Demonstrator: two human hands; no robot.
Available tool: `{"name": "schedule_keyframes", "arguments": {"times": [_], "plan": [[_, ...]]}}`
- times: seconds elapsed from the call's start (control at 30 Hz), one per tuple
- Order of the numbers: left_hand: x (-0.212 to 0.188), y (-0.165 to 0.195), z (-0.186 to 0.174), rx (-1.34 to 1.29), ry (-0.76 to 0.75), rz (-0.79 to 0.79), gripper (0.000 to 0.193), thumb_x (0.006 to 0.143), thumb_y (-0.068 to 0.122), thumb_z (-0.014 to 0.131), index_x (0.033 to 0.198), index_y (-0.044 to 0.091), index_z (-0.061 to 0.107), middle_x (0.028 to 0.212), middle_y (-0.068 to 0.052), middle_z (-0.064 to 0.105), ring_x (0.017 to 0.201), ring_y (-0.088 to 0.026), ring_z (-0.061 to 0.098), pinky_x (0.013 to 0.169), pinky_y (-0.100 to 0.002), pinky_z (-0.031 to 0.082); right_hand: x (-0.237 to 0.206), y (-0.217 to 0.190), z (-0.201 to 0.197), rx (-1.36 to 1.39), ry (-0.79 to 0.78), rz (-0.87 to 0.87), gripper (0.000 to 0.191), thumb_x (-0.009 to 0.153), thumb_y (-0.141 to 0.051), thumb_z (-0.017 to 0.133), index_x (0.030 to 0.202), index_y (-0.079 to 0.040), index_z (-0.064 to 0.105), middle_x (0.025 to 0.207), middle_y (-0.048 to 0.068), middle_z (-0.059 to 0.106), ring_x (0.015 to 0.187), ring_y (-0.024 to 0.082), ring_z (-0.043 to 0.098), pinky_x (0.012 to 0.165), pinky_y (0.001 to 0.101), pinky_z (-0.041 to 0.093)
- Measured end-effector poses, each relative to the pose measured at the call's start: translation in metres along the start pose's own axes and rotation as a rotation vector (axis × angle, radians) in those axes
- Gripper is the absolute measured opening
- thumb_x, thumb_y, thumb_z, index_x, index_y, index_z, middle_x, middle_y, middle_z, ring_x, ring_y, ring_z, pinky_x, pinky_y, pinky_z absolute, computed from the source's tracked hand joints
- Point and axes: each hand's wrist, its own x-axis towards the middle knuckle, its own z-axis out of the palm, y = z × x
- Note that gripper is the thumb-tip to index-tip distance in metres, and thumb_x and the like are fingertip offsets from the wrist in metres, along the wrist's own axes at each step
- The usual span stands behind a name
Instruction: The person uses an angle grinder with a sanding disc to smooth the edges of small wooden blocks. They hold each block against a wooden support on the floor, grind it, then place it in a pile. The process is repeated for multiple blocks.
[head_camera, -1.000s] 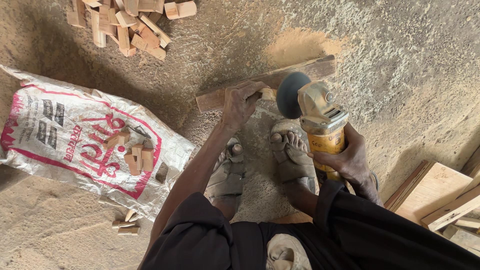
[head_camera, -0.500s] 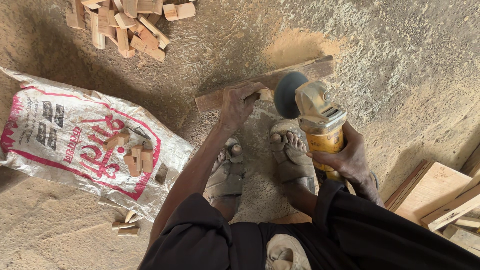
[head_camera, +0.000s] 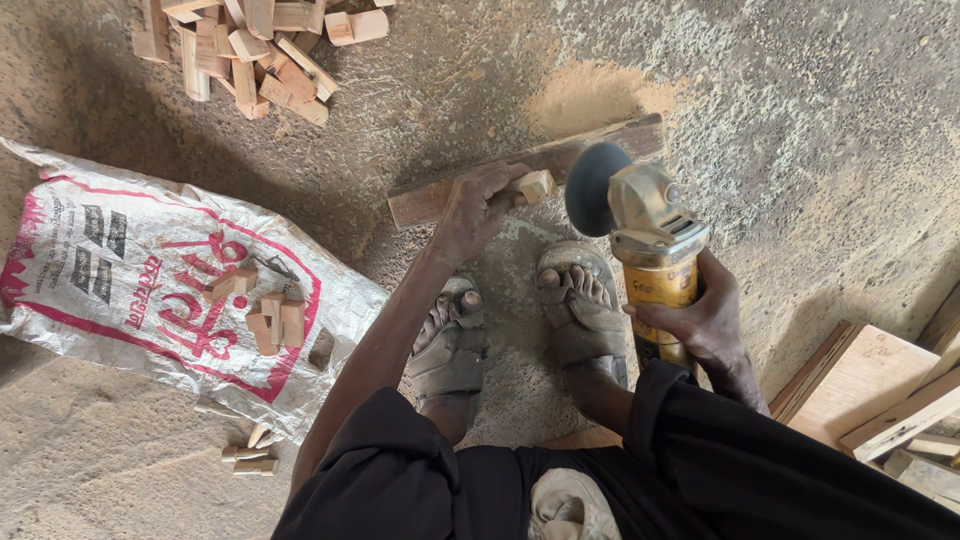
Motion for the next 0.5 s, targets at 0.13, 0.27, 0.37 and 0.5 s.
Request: {"name": "schedule_keyframes", "arguments": {"times": [0.13,0.27,0.37,0.5], "plan": [[-0.001,0.006,0.002,-0.005,-0.028,-0.006,0.042,0.084,-0.006,0.076,0.124,0.005,0.068,0.113,-0.008,0.071,0.105,-0.02,0.071,0.089,-0.035,0.059,-0.003,0.001,-0.001,0.054,-0.005,-0.021,0.072,0.061,-0.006,0.088,0.126,0.006,0.058,0.105,0.018,0.074,0.091,0.023,0.076,0.081,0.0375,0.066],[0.0,0.008,0.005,-0.062,-0.014,-0.008,0.042,0.09,-0.01,0.068,0.129,0.005,0.065,0.117,-0.008,0.069,0.11,-0.019,0.07,0.094,-0.035,0.06,-0.002,-0.006,-0.001,0.01,-0.048,-0.068,0.074,0.062,-0.008,0.09,0.127,0.006,0.058,0.106,0.017,0.074,0.092,0.022,0.076,0.082,0.0369,0.065],[0.0,0.009,0.007,-0.035,-0.021,0.018,0.043,0.089,-0.01,0.069,0.129,0.005,0.065,0.115,-0.008,0.069,0.109,-0.019,0.069,0.093,-0.036,0.059,-0.003,-0.012,0.002,-0.015,-0.07,-0.08,0.073,0.062,-0.01,0.091,0.126,0.005,0.059,0.107,0.016,0.075,0.093,0.022,0.075,0.082,0.0367,0.064],[0.0,0.01,0.007,-0.073,-0.052,0.008,0.042,0.092,-0.008,0.068,0.132,0.005,0.062,0.118,-0.009,0.067,0.11,-0.019,0.068,0.094,-0.036,0.059,0.0,-0.017,0.004,-0.081,-0.107,-0.103,0.072,0.061,-0.012,0.092,0.124,0.005,0.06,0.105,0.016,0.076,0.093,0.021,0.076,0.083,0.0362,0.065]]}}
